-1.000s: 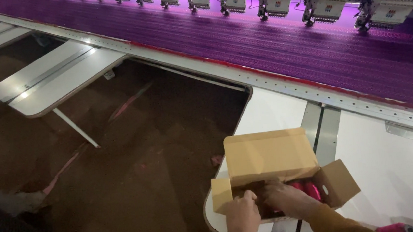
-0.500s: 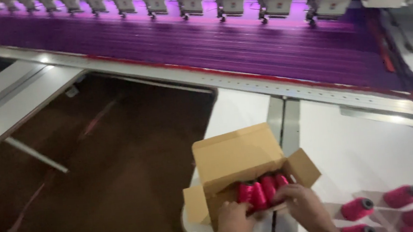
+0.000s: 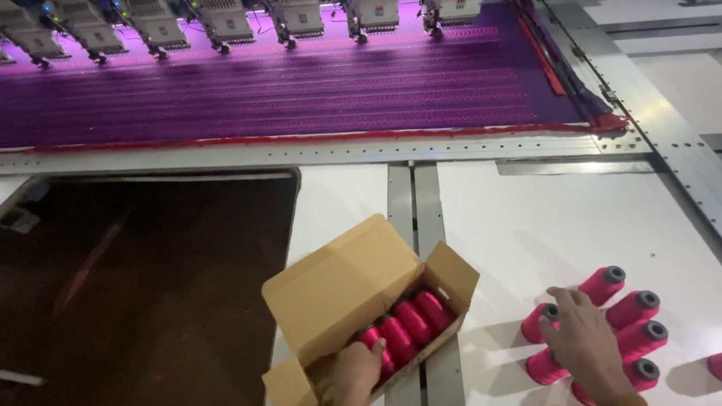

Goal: The person picks up pink thread spools from a table and places them into a cardboard box, then uses their hands to adjust components on a multi-head embroidery machine.

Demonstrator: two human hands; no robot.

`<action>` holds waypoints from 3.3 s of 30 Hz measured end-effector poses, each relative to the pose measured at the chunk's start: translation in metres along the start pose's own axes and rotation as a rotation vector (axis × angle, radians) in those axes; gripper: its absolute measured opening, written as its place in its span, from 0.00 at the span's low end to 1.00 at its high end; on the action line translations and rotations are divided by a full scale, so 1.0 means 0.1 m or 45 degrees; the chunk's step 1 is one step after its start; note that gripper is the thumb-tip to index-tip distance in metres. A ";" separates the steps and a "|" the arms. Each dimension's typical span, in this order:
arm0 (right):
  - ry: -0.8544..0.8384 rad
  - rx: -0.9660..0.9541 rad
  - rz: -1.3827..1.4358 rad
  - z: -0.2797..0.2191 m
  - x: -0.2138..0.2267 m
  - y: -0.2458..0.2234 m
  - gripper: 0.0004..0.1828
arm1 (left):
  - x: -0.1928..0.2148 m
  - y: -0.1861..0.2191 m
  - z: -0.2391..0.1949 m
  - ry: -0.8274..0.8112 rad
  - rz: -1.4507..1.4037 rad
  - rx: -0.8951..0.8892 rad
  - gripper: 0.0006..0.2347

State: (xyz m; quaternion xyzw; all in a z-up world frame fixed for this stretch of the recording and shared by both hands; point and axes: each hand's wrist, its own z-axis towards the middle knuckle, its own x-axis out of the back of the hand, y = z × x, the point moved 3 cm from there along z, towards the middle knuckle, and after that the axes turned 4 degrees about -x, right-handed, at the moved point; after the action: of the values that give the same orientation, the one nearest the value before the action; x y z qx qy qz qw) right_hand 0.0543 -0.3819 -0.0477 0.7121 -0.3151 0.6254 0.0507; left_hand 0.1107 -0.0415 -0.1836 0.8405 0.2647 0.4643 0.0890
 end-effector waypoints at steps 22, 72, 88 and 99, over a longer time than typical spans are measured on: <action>-0.100 0.025 0.403 -0.38 0.72 -0.61 0.29 | -0.23 0.49 -0.25 0.381 0.534 -0.240 0.17; -1.351 0.165 1.904 -0.80 -0.33 -1.41 0.33 | 1.52 0.17 -1.98 0.506 -1.279 -0.352 0.11; -1.275 -0.154 1.748 -0.79 -0.31 -1.35 0.27 | 1.27 0.18 -1.87 0.436 -0.843 -0.669 0.09; -1.153 -0.151 1.459 -1.07 0.20 -1.66 0.28 | 0.65 0.18 -1.64 0.281 0.266 -0.947 0.11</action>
State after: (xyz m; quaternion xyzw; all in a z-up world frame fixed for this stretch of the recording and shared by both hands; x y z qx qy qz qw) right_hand 0.0480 -0.2078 0.0467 0.6203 -0.6615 0.1800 -0.3811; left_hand 0.0091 -0.0380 -0.0378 0.7184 -0.0003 0.6226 0.3104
